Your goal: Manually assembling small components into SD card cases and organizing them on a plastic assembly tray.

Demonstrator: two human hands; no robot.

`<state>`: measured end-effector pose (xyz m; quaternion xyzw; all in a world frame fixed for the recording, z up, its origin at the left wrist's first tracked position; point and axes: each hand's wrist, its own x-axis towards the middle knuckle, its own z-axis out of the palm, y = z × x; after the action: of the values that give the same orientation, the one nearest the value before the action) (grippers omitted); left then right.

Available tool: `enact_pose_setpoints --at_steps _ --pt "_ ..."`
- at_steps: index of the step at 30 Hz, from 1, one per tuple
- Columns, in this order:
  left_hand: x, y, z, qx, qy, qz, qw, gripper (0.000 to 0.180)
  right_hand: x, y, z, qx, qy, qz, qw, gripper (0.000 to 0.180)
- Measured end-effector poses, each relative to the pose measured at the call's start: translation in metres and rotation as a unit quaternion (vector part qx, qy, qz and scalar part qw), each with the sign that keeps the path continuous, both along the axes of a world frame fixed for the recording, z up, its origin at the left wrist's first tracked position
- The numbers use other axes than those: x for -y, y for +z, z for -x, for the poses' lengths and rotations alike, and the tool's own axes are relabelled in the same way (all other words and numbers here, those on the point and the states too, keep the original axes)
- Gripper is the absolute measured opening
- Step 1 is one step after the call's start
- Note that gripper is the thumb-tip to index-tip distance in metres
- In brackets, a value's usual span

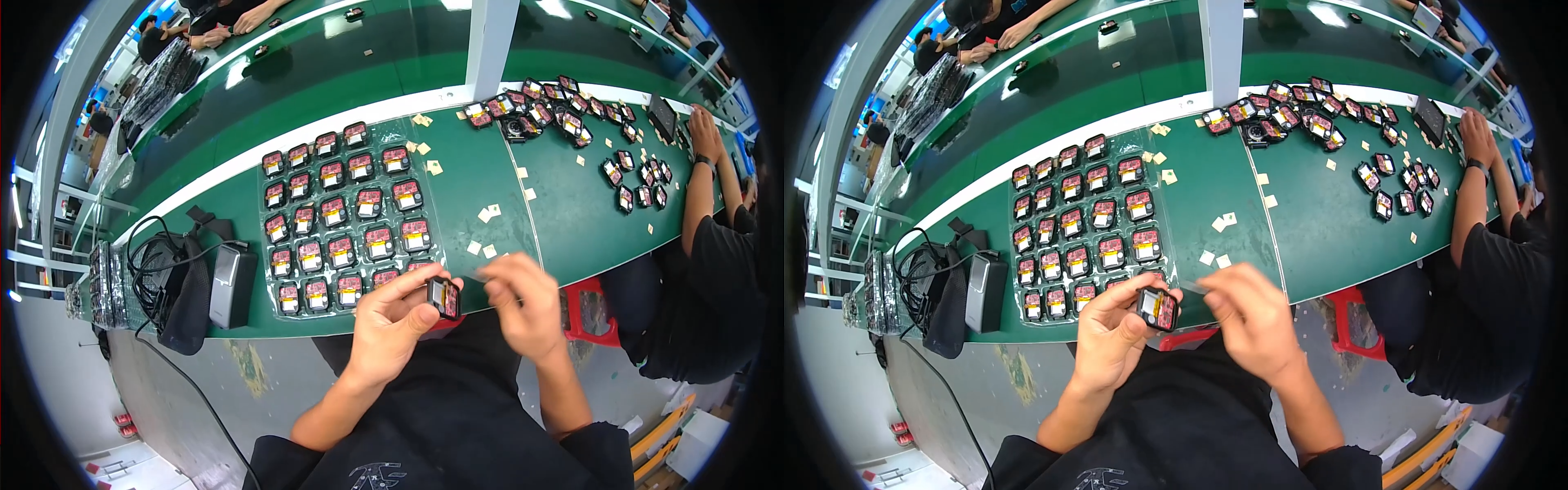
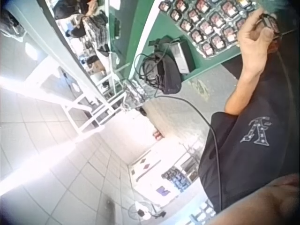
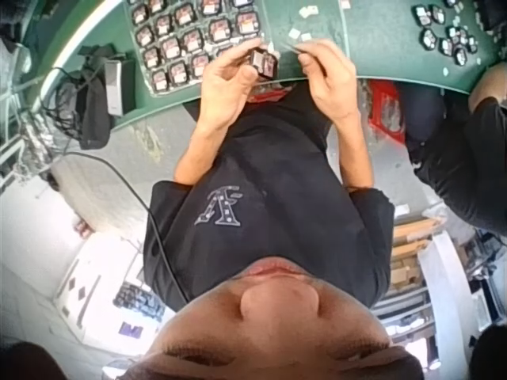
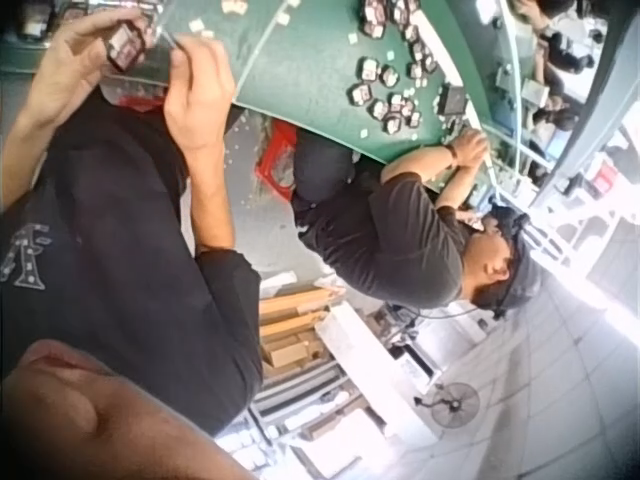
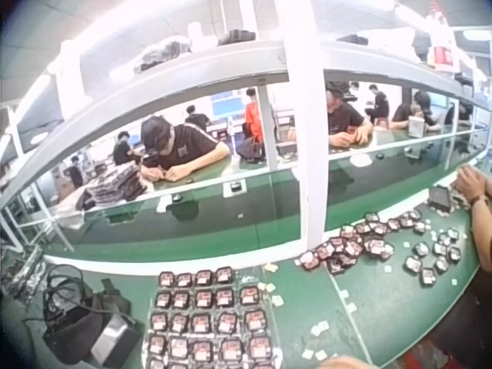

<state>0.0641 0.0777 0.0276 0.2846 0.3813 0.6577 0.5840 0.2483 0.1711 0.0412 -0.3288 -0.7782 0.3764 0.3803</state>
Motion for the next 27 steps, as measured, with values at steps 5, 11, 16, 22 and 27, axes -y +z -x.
enact_pose_setpoints --at_steps 5,11,16,22,27 --pt "-0.017 0.021 0.020 -0.098 0.008 -0.068 0.993 0.051 -0.066 -0.008 0.004 0.115 -0.154 -0.068 0.979 0.032" --pt "-0.084 0.037 0.050 -0.432 0.130 -0.065 0.890 0.027 -0.126 -0.007 0.024 0.377 -0.195 -0.007 0.905 0.063" --pt "-0.146 0.022 0.089 -0.655 0.162 -0.066 0.735 0.023 -0.109 -0.011 0.022 0.370 -0.204 -0.051 0.905 0.053" --pt "-0.178 -0.002 0.099 -0.715 0.144 -0.086 0.679 0.024 -0.068 -0.011 -0.001 0.307 -0.218 -0.030 0.926 0.036" --pt "-0.177 -0.009 0.101 -0.810 0.139 -0.107 0.559 0.023 -0.057 -0.026 -0.020 0.269 -0.226 -0.047 0.935 0.029"
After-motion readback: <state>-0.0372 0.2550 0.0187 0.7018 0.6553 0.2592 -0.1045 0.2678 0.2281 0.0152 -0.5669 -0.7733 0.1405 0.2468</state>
